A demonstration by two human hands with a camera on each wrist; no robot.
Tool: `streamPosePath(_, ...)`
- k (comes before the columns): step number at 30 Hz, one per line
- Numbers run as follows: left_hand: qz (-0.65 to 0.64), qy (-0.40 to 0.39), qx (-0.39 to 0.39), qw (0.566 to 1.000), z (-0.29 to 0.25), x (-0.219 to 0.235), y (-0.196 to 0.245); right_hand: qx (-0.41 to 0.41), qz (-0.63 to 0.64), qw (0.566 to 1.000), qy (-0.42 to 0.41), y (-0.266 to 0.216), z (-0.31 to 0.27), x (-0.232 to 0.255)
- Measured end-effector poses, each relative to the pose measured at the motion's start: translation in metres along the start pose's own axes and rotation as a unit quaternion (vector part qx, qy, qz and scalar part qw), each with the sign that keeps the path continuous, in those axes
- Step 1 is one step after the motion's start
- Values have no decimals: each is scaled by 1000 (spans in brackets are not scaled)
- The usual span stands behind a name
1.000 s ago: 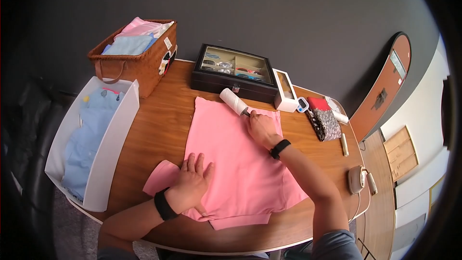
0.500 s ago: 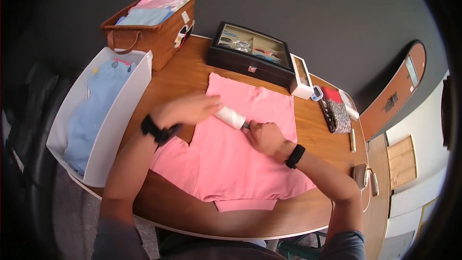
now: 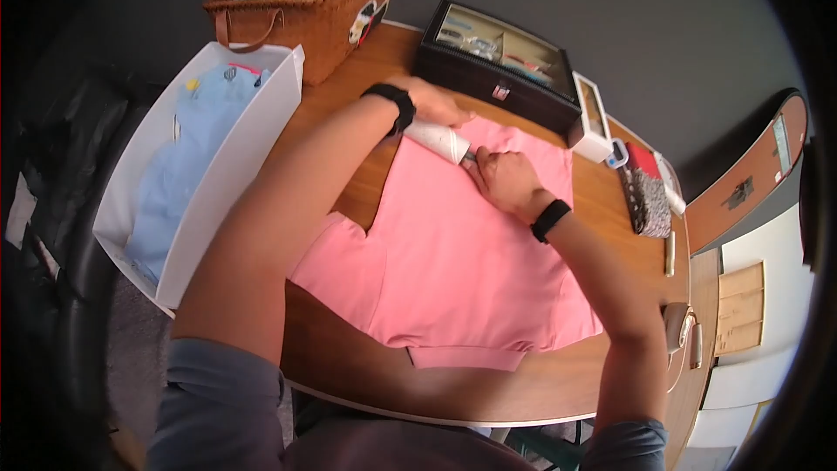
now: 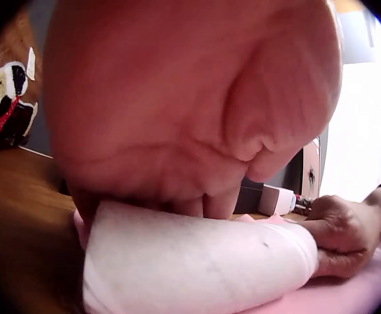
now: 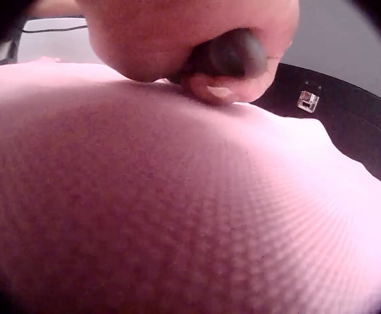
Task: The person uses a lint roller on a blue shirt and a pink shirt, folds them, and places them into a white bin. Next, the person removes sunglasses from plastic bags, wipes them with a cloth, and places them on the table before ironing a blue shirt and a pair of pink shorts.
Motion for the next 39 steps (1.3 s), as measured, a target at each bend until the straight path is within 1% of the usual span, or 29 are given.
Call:
streamPosePath(2, 45, 26, 76, 996, -12, 4, 2, 15, 8, 1000, -21, -10, -5, 6)
streamPosePath(3, 30, 18, 130, 991, -47, 5, 23, 30, 3, 999, -30, -16, -6, 8)
streamPosePath(4, 22, 3, 139, 990, -36, -1, 12, 31, 12, 999, -34, -22, -11, 9)
streamPosePath(6, 12, -49, 88, 995, 1, -18, -17, 103, 28, 994, -13, -49, -30, 15)
streamPosePath(7, -11, -71, 66, 995, 4, -26, -18, 140, 7, 989, 38, -69, -45, 28)
streamPosePath(8, -13, -76, 69, 995, 5, -30, -25, 175, 2, 984, 25, -86, -61, 35)
streamPosePath(9, 2, -66, 52, 996, -12, -28, -10, 212, 8, 977, 22, -103, -78, 42)
streamPosePath(11, 16, -59, 29, 998, -15, -30, -5, 274, 8, 959, 73, -130, -106, 64)
streamPosePath(12, 17, -60, 29, 998, -16, -30, -3, 273, 9, 959, 74, -137, -114, 73)
streamPosePath(14, 43, -61, 29, 997, -21, -30, 2, 324, 27, 945, 25, -155, -131, 79)
streamPosePath(15, 44, -61, 29, 997, -22, -31, 4, 322, 27, 946, 25, -158, -136, 80)
streamPosePath(18, 99, -50, 19, 994, -25, -34, 5, 316, 31, 947, 40, -162, -142, 84)
streamPosePath(20, 108, -26, 14, 994, -27, -35, 3, 358, 21, 931, 70, -168, -150, 91)
streamPosePath(21, 93, -26, 3, 995, -30, -36, 3, 379, 47, 920, 87, -171, -153, 97)
streamPosePath(24, 132, -20, -39, 990, -28, -44, 0, 392, 60, 914, 92, -171, -155, 111)
streamPosePath(25, 148, -11, -51, 988, -30, -48, -3, 392, 63, 908, 132, -162, -153, 106)
streamPosePath(26, 149, -8, -54, 987, -28, -48, -5, 345, 39, 920, 183, -143, -145, 101)
streamPosePath(27, 141, -12, -58, 988, -27, -49, -6, 342, 34, 926, 159, -122, -130, 98)
streamPosePath(28, 134, -17, -61, 989, -27, -49, -7, 259, 34, 964, 49, -95, -117, 63)
streamPosePath(29, 134, 6, -79, 988, -32, -44, -3, 231, 25, 968, 96, -65, -100, 48)
streamPosePath(30, 136, 7, -81, 987, -32, -38, -3, 186, -19, 978, 91, -39, -83, 52)
streamPosePath(31, 72, -5, -74, 995, -30, -30, -5, 127, -31, 989, 64, -10, -71, 40)
streamPosePath(32, 8, -17, -66, 998, -28, -25, -8, 49, 6, 999, 2, 18, -57, 36)
streamPosePath(33, -71, 38, -95, 992, -30, -15, -4, 6, 26, 1000, -9, 40, -48, 30)
streamPosePath(34, -69, 39, -97, 992, -29, -11, 0, 4, 24, 1000, -7, 50, -40, 24)
streamPosePath(36, -27, 68, -49, 996, -23, -2, -5, -81, -9, 996, -46, 74, -32, 6)
streamPosePath(37, -92, 77, -101, 988, -16, -7, -5, -50, -58, 996, -49, 65, -32, -2)
streamPosePath(38, -93, 75, -100, 988, -8, -10, -8, -51, -57, 996, -50, 66, -33, -8)
streamPosePath(39, -116, 102, -64, 986, -5, -11, -9, -58, -46, 996, -53, 65, -35, -11)
Point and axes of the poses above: each hand's wrist, its own z-axis towards the middle knuckle, its own x-axis out of the back of the hand, y = z × x, the point moved 8 cm from there along z, towards the middle knuckle, and after that the axes turned 12 degrees about -z, right-handed, at the moved point
